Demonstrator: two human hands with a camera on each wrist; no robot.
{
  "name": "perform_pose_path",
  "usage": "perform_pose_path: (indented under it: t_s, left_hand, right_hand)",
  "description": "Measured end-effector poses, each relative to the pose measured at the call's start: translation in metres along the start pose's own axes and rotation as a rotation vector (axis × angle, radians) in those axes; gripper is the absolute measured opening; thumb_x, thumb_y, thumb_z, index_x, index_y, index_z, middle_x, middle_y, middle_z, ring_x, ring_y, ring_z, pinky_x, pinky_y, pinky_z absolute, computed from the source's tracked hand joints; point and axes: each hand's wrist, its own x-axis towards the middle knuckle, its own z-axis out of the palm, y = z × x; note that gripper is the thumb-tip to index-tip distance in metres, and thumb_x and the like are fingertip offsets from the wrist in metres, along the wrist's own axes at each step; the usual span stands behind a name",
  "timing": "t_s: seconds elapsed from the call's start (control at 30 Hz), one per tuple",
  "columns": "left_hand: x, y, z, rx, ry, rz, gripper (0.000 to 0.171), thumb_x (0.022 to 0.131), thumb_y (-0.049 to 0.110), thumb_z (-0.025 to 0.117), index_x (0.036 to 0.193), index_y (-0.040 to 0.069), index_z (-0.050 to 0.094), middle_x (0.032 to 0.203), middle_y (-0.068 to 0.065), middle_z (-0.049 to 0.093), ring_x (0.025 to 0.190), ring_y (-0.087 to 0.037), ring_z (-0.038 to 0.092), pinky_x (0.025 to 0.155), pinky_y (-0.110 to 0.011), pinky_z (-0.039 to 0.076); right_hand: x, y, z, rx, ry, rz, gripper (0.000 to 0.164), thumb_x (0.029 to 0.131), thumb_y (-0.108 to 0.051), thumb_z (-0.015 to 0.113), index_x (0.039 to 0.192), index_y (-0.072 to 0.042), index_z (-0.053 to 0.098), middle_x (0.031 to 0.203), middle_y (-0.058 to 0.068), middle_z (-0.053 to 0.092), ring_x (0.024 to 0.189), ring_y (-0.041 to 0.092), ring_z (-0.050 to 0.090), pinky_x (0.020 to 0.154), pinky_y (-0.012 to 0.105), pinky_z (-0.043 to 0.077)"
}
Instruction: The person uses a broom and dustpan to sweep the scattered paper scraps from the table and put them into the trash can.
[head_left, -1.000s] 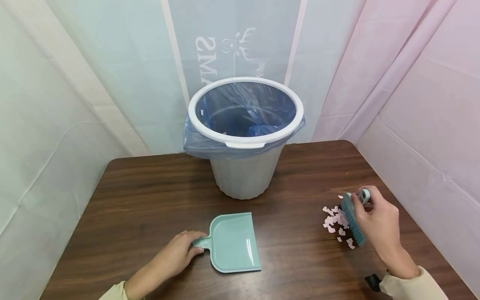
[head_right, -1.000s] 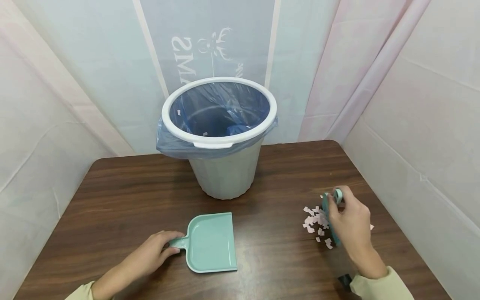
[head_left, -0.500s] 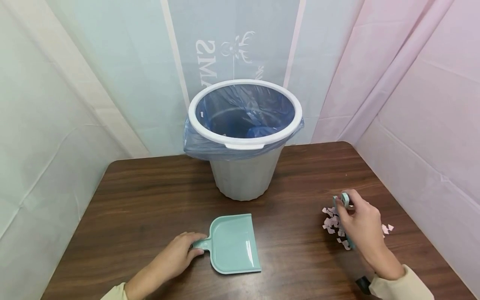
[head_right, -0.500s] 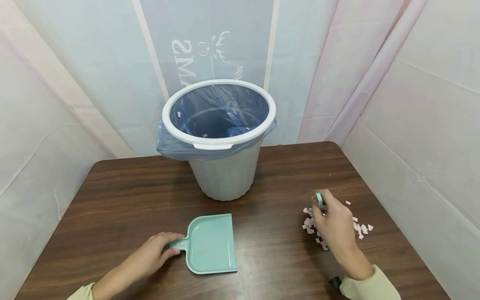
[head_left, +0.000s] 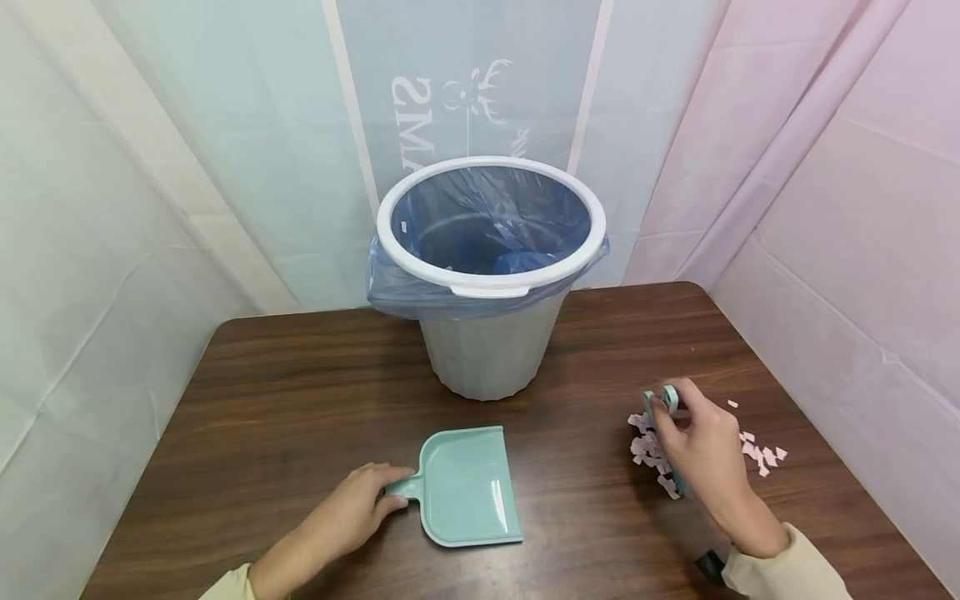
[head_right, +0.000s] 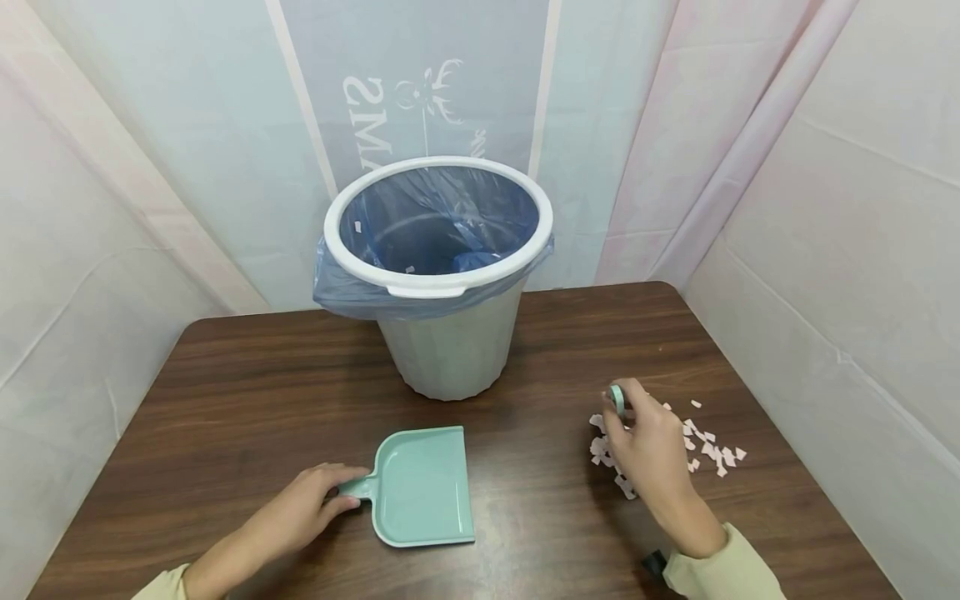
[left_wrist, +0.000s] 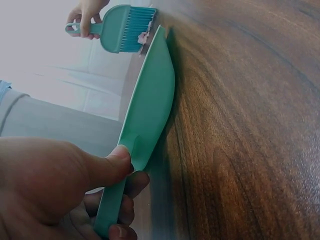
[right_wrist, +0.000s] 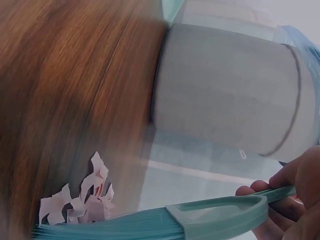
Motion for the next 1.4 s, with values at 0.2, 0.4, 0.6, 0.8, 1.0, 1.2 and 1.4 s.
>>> perform_pose_path:
  t_s: [0.2, 0.4, 0.6, 0.8, 1.0, 1.2, 1.4]
  left_hand:
    - [0.0, 0.0, 0.0, 0.004, -0.001, -0.004, 0.035, 0.092, 0.013, 0.075, 0.124, 0.0, 0.07, 0.122, -0.017, 0.07, 0.117, -0.041, 0.062, 0.095, -0.057, 0.051]
    - [0.0, 0.0, 0.0, -0.002, -0.001, -0.011, 0.035, 0.091, 0.012, 0.075, 0.124, 0.0, 0.07, 0.122, -0.017, 0.07, 0.119, -0.043, 0.061, 0.096, -0.059, 0.049]
    - [0.0, -0.001, 0.0, 0.002, 0.001, 0.001, 0.035, 0.091, 0.012, 0.075, 0.123, 0.0, 0.071, 0.121, -0.015, 0.071, 0.118, -0.042, 0.062, 0.096, -0.058, 0.05]
    - [0.0, -0.002, 0.001, 0.009, 0.001, 0.022, 0.035, 0.091, 0.013, 0.075, 0.123, 0.0, 0.071, 0.119, -0.015, 0.071, 0.113, -0.038, 0.064, 0.093, -0.055, 0.053]
    - [0.0, -0.002, 0.0, 0.013, -0.001, 0.026, 0.035, 0.092, 0.013, 0.075, 0.124, 0.0, 0.071, 0.118, -0.014, 0.071, 0.108, -0.031, 0.066, 0.088, -0.049, 0.055]
    - [0.0, -0.002, 0.0, 0.008, -0.009, 0.016, 0.035, 0.092, 0.013, 0.075, 0.124, 0.0, 0.071, 0.119, -0.015, 0.071, 0.109, -0.032, 0.065, 0.089, -0.05, 0.055]
    - [0.0, -0.001, -0.001, 0.013, -0.01, 0.001, 0.035, 0.092, 0.014, 0.075, 0.124, 0.001, 0.071, 0.119, -0.013, 0.071, 0.11, -0.033, 0.065, 0.09, -0.052, 0.054]
  right_hand:
    - [0.0, -0.005, 0.002, 0.011, 0.001, -0.004, 0.021, 0.082, 0.007, 0.078, 0.095, -0.006, 0.067, 0.078, 0.005, 0.072, 0.077, -0.012, 0.06, 0.053, 0.012, 0.049]
    - [0.001, -0.011, 0.006, 0.032, 0.009, -0.027, 0.022, 0.081, 0.009, 0.078, 0.092, -0.005, 0.066, 0.076, 0.005, 0.071, 0.073, -0.003, 0.064, 0.052, 0.011, 0.048]
    - [0.0, -0.016, 0.009, 0.064, 0.001, -0.026, 0.024, 0.08, 0.011, 0.078, 0.09, -0.007, 0.065, 0.077, 0.003, 0.07, 0.074, -0.001, 0.064, 0.05, 0.012, 0.046]
    - [-0.001, -0.021, 0.011, 0.088, -0.003, -0.016, 0.026, 0.079, 0.012, 0.078, 0.09, -0.007, 0.065, 0.077, 0.002, 0.069, 0.075, -0.004, 0.063, 0.052, 0.01, 0.048]
    - [-0.001, -0.025, 0.015, 0.101, -0.011, -0.013, 0.024, 0.08, 0.012, 0.077, 0.091, -0.007, 0.065, 0.077, 0.002, 0.069, 0.073, 0.0, 0.065, 0.055, 0.009, 0.049]
    - [-0.001, -0.032, 0.018, 0.103, -0.009, -0.017, 0.024, 0.08, 0.012, 0.076, 0.09, -0.007, 0.065, 0.076, 0.002, 0.069, 0.071, 0.004, 0.067, 0.056, 0.011, 0.051]
    - [0.0, -0.041, 0.025, 0.102, -0.044, -0.031, 0.024, 0.081, 0.01, 0.076, 0.091, -0.009, 0.065, 0.079, 0.002, 0.07, 0.072, 0.015, 0.07, 0.057, 0.015, 0.054]
